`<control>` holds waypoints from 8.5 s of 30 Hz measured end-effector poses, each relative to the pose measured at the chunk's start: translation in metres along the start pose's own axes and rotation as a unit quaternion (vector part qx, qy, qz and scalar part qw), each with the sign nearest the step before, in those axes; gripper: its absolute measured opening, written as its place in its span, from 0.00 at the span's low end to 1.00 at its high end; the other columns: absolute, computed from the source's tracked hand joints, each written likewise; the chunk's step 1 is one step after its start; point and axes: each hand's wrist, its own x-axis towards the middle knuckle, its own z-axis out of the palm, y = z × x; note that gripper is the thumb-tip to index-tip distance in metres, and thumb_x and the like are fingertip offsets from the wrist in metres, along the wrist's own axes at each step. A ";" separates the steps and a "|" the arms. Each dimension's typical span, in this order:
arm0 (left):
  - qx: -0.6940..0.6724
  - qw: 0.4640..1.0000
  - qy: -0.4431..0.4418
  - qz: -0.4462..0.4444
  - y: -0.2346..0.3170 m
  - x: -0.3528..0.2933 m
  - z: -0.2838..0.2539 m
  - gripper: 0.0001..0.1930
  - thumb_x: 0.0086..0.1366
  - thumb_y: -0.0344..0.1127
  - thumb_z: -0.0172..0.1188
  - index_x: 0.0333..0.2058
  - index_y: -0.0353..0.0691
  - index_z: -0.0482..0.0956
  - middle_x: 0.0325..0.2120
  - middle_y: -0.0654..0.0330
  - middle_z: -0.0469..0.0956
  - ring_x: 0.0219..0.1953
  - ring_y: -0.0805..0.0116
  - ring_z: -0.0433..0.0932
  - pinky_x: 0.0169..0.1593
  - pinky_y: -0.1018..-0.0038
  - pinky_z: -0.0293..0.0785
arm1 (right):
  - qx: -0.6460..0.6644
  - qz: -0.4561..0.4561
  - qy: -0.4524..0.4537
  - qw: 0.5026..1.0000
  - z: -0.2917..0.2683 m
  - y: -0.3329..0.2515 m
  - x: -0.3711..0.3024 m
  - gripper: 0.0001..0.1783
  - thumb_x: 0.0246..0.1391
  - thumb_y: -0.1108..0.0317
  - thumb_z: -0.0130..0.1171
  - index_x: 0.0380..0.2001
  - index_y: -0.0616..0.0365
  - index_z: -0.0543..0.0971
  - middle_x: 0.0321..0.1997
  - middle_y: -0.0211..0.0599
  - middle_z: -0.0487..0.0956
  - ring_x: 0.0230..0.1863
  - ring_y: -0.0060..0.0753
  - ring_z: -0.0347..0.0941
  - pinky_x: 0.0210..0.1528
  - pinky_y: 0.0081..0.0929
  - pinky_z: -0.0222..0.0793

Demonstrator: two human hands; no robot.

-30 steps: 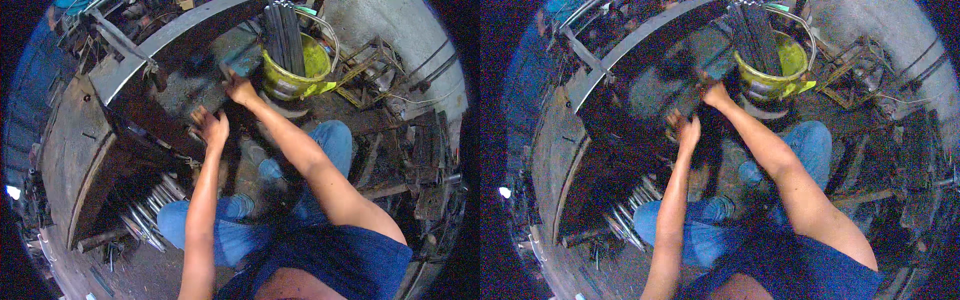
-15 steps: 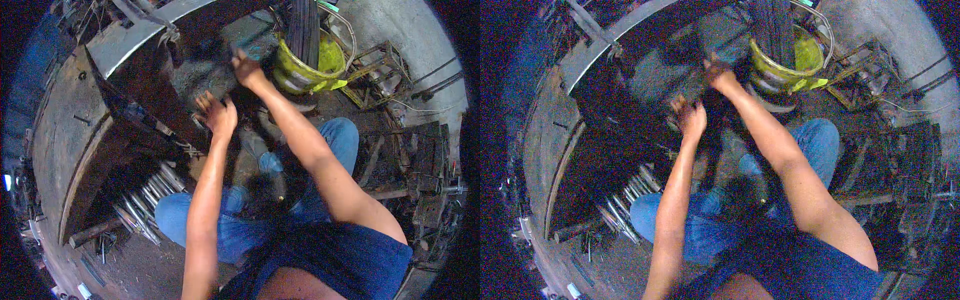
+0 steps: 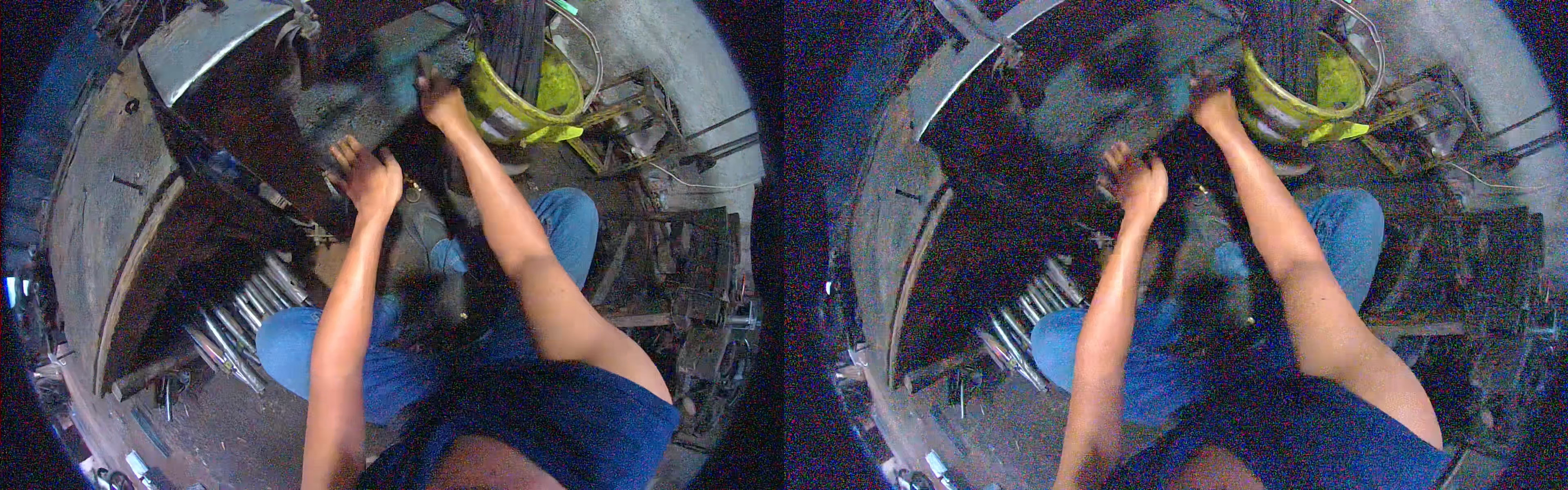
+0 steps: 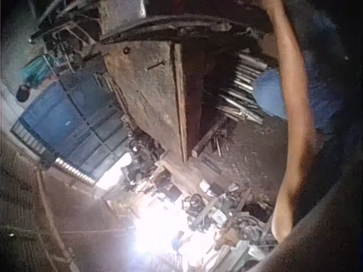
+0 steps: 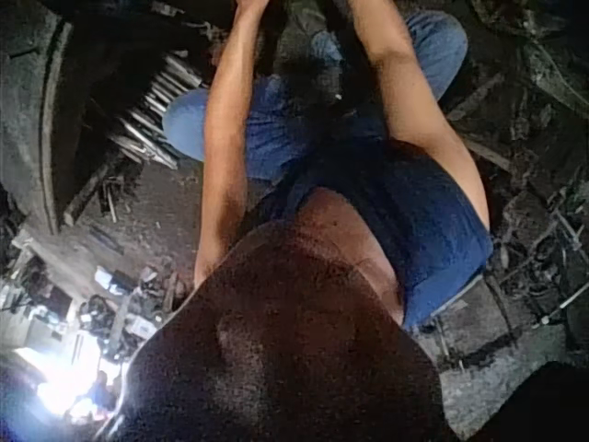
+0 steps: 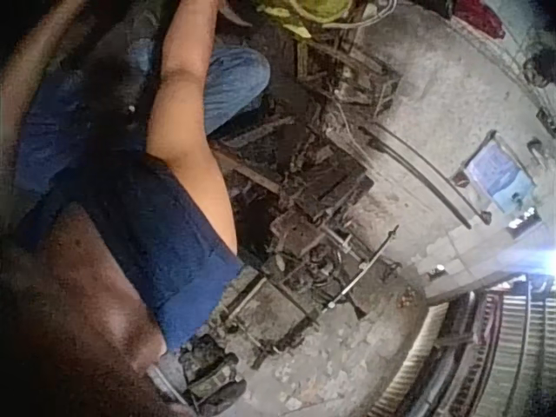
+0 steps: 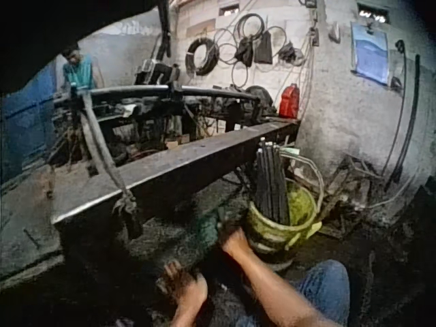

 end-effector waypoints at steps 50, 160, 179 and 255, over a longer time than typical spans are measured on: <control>-0.136 0.985 0.036 -0.096 0.001 0.020 -0.009 0.34 0.63 0.54 0.30 0.58 0.32 0.41 0.58 0.46 0.47 0.61 0.55 0.47 0.58 0.49 0.31 | -0.002 0.086 -0.052 0.995 0.099 0.017 0.075 0.14 0.39 0.61 0.51 0.23 0.62 0.78 0.28 0.50 0.76 0.32 0.54 0.73 0.37 0.44 0.69; -0.090 0.992 0.085 0.024 -0.019 0.008 -0.002 0.39 0.57 0.44 0.51 0.59 0.39 0.37 0.57 0.49 0.51 0.58 0.54 0.54 0.56 0.48 0.39 | -0.106 0.190 -0.039 0.975 -0.024 -0.026 -0.012 0.11 0.38 0.71 0.47 0.21 0.67 0.76 0.28 0.61 0.74 0.37 0.57 0.71 0.44 0.44 0.65; -0.069 0.996 0.058 0.013 -0.015 0.008 -0.001 0.39 0.56 0.43 0.53 0.59 0.38 0.40 0.58 0.48 0.48 0.60 0.56 0.49 0.55 0.41 0.34 | -0.038 0.244 -0.145 0.958 -0.013 -0.039 -0.041 0.13 0.40 0.72 0.44 0.26 0.71 0.75 0.33 0.69 0.71 0.38 0.64 0.68 0.44 0.45 0.65; -0.042 0.999 0.026 -0.023 -0.016 0.009 -0.003 0.36 0.58 0.44 0.50 0.59 0.40 0.40 0.56 0.49 0.53 0.58 0.55 0.53 0.55 0.52 0.51 | -0.101 0.234 -0.175 0.951 -0.033 -0.041 -0.020 0.16 0.41 0.68 0.46 0.29 0.71 0.75 0.34 0.67 0.71 0.41 0.60 0.69 0.46 0.43 0.63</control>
